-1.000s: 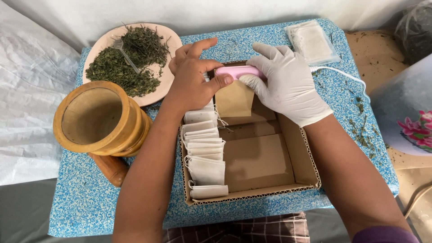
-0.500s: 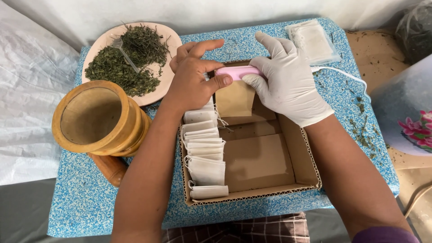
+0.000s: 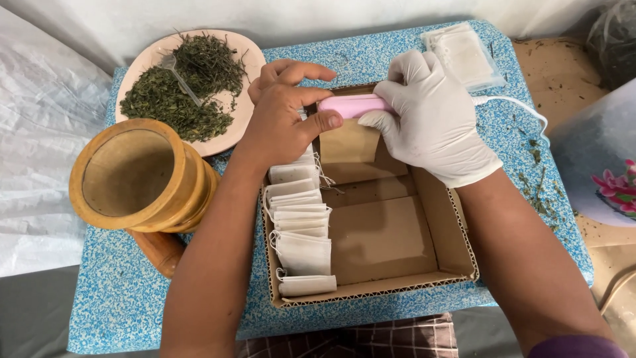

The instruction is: Using a handheld heat sealer to close individual tea bags and organizing them into a cardboard box.

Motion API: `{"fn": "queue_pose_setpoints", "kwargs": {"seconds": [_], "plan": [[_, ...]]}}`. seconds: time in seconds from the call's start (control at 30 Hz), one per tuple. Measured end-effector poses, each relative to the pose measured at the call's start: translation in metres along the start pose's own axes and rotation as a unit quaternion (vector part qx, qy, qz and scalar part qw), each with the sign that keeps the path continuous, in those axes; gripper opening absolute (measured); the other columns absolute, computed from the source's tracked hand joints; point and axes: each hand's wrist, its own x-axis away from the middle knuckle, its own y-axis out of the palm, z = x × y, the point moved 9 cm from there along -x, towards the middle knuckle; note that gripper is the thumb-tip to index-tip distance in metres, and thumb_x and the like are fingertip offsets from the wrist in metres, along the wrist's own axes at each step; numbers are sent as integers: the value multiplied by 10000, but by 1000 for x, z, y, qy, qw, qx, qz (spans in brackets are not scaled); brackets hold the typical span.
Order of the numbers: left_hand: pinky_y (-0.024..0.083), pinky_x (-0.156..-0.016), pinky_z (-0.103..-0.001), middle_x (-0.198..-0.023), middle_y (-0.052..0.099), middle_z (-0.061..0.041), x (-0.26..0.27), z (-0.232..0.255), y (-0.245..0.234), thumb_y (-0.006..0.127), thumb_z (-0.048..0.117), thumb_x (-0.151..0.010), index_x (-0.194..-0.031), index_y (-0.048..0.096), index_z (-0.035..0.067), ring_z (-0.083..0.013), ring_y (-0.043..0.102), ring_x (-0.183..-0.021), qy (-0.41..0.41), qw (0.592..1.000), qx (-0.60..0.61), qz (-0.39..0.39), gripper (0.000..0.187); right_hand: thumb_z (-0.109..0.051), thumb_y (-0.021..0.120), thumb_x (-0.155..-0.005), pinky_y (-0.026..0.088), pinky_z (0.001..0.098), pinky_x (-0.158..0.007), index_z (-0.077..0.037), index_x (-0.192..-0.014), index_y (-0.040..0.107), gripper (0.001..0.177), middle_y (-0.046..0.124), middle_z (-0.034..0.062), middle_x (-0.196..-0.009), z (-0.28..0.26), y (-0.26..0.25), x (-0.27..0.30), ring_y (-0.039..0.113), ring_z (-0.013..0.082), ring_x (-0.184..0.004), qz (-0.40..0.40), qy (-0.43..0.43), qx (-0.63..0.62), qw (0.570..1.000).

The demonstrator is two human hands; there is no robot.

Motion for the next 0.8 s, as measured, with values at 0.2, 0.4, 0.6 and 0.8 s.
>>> {"fn": "queue_pose_setpoints", "kwargs": {"seconds": [0.2,0.4,0.6,0.8], "plan": [[163,-1027,-537,-1315,567,28,0,0,1,657,599,-837,-1153,714,182,-286,367,-1291,-37,999,-2,-21,526,-320,682,-1015,427,428,-712,-78,-946,661,252,538,108,-1080,3,-6,-4,475,324,-904,-13,-8,-25,1000],[211,-1006,-483,-1291,624,16,2,-1,-4,594,633,-866,-1306,620,261,-281,420,-1286,-43,999,1,-1,577,-220,666,-942,459,506,-856,-28,-1017,635,209,547,246,-1229,7,1,-5,528,434,-1072,-49,-2,-43,998],[223,-1016,-469,-1262,653,57,0,6,-10,570,600,-885,-1375,533,264,-236,507,-1260,-38,999,8,28,596,-262,729,-968,419,455,-966,30,-1225,609,407,557,192,-1233,9,-10,-4,536,368,-1044,10,-15,-69,997],[229,-1137,-480,-1448,607,-82,3,11,-22,544,602,-991,-1512,364,264,-232,479,-1402,15,995,62,74,647,-359,764,-1003,423,466,-788,23,-1291,590,509,609,144,-1086,24,-37,-3,547,359,-928,70,17,-32,997]]}}
